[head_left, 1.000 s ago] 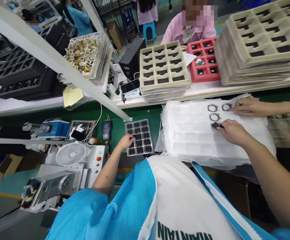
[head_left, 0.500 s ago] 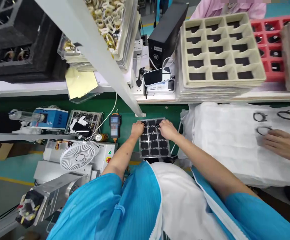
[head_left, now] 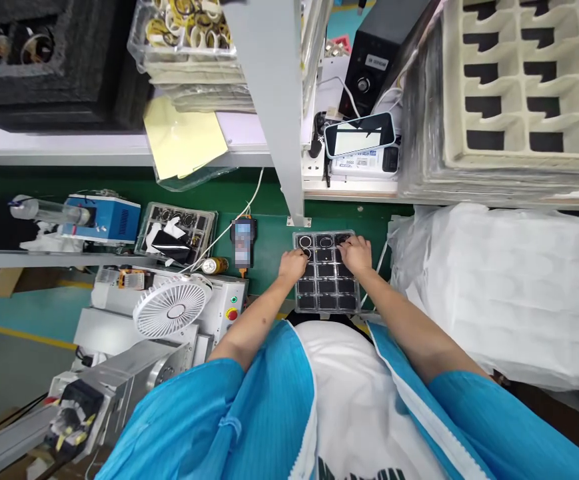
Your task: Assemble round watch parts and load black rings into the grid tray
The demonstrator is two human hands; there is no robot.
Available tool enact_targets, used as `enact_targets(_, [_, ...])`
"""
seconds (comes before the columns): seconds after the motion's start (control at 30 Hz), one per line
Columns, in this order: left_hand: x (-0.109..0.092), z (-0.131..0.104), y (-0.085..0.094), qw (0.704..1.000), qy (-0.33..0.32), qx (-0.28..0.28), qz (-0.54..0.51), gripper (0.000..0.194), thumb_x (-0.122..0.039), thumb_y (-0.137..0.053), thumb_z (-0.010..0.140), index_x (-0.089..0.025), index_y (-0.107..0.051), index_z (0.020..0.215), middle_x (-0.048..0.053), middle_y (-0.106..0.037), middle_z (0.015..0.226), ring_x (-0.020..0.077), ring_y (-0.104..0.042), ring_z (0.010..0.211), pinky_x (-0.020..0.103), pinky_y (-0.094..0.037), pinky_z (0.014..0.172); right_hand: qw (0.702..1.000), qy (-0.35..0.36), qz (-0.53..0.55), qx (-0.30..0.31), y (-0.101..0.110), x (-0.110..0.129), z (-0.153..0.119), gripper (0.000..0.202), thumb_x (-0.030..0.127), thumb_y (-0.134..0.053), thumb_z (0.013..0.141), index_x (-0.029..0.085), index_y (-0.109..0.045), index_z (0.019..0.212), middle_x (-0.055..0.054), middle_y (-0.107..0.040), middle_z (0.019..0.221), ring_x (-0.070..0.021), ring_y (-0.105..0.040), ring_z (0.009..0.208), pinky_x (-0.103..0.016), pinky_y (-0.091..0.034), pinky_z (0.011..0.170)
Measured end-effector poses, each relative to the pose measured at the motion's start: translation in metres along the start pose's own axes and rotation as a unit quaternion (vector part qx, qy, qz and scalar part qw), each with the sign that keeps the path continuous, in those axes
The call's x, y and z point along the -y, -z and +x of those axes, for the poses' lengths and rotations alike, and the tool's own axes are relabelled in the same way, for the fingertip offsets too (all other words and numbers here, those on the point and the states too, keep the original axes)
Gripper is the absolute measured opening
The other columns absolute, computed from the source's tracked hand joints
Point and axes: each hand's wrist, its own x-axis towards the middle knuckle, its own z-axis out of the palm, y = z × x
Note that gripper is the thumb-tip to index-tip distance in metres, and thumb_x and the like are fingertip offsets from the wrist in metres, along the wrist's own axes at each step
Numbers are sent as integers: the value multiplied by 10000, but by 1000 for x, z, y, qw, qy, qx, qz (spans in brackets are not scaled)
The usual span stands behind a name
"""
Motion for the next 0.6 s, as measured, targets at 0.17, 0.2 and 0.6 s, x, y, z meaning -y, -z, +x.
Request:
enact_targets(0.17, [-7,3,3,1000,-14,9,6,328,-250,-486,1065,-141,-784,1149,152,-727,1221,272,-665,1136,390,-482,948,1000,-9,6,-9,-5,-6,1,358,283,-481,1063,137,-801,1128,-172,-715,1158,-308,-515,1048,-404,-317,868])
enact_targets(0.2, [-7,0,4,1000,-13,8,11,329,-233,-481,1063,-130,-785,1136,162,-730,1210,276,-669,1128,393,-485,942,1000,-7,5,-23,-6,-7,-2,371,291,-466,1068,141,-799,1136,-172,-718,1148,-309,-519,1043,-404,-318,866])
enact_targets(0.6, [-59,13,-4,998,-57,-15,21,355,-136,-429,1055,-118,-749,1207,173,-738,1199,284,-633,1219,414,-477,1015,999,18,7,41,-15,-3,-43,423,202,-389,1060,131,-754,1260,-191,-705,1198,-336,-536,1144,-454,-386,951])
